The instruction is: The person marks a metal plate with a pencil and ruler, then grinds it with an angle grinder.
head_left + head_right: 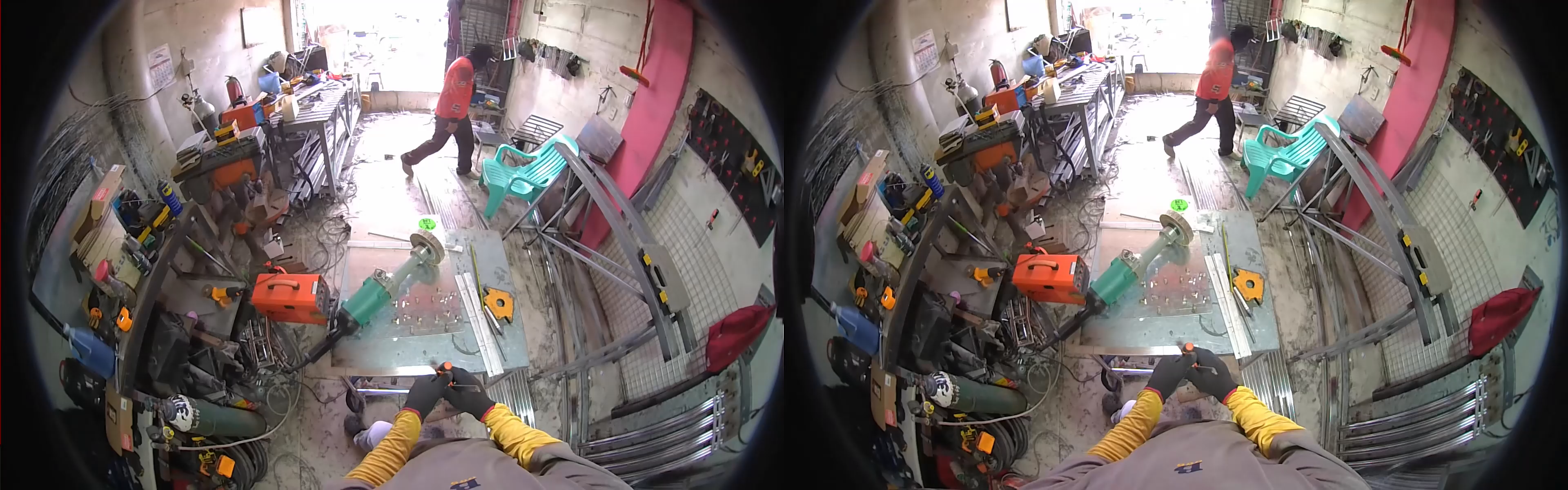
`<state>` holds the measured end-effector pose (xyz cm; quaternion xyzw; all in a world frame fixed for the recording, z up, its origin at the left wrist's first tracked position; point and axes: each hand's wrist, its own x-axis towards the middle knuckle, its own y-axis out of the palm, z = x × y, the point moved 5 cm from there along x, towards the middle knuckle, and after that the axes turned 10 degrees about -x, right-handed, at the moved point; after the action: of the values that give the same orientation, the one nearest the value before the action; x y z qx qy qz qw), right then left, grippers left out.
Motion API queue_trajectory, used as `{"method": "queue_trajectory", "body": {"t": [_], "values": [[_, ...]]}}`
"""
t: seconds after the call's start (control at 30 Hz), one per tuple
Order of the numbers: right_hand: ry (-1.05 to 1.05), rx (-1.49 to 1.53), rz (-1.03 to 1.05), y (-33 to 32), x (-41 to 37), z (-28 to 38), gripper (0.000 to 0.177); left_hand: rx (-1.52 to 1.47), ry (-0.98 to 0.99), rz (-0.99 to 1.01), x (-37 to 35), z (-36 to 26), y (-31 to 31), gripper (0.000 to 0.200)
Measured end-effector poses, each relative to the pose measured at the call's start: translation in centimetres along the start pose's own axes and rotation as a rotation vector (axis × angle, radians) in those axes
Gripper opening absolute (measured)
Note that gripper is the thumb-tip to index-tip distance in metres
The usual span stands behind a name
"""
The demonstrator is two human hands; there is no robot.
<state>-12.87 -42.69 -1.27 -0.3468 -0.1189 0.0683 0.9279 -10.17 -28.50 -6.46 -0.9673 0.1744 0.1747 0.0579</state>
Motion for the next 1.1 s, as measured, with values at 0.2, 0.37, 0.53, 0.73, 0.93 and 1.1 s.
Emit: {"method": "queue_trajectory", "body": {"t": [0.2,0.37,0.53,0.73,0.93,1.1], "values": [[0.032,0.061,0.03,-0.4,0.2,-0.2,0.045,-0.195,0.008,-0.133,0.0,0.6,0.8,0.043],[0.014,0.013,-0.029,-0.2,0.2,-0.3,0.046,-0.36,0.05,-0.23,1.1,2.9,1.1,0.033],[0.143,-0.193,-0.025,-1.9,0.0,2.5,0.049,-0.364,0.064,-0.296,1.2,3.6,1.4,0.042],[0.07,-0.117,-0.046,-2.0,-0.5,2.1,0.048,-0.319,0.058,-0.176,-0.4,0.5,0.9,0.045],[0.079,-0.18,-0.061,-3.2,-0.1,4.4,0.038,-0.351,0.046,-0.058,0.9,1.8,1.0,0.045],[0.148,-0.401,0.019,-3.0,0.5,3.1,0.031,-0.325,0.117,-0.141,0.9,1.9,1.6,0.044]]}}
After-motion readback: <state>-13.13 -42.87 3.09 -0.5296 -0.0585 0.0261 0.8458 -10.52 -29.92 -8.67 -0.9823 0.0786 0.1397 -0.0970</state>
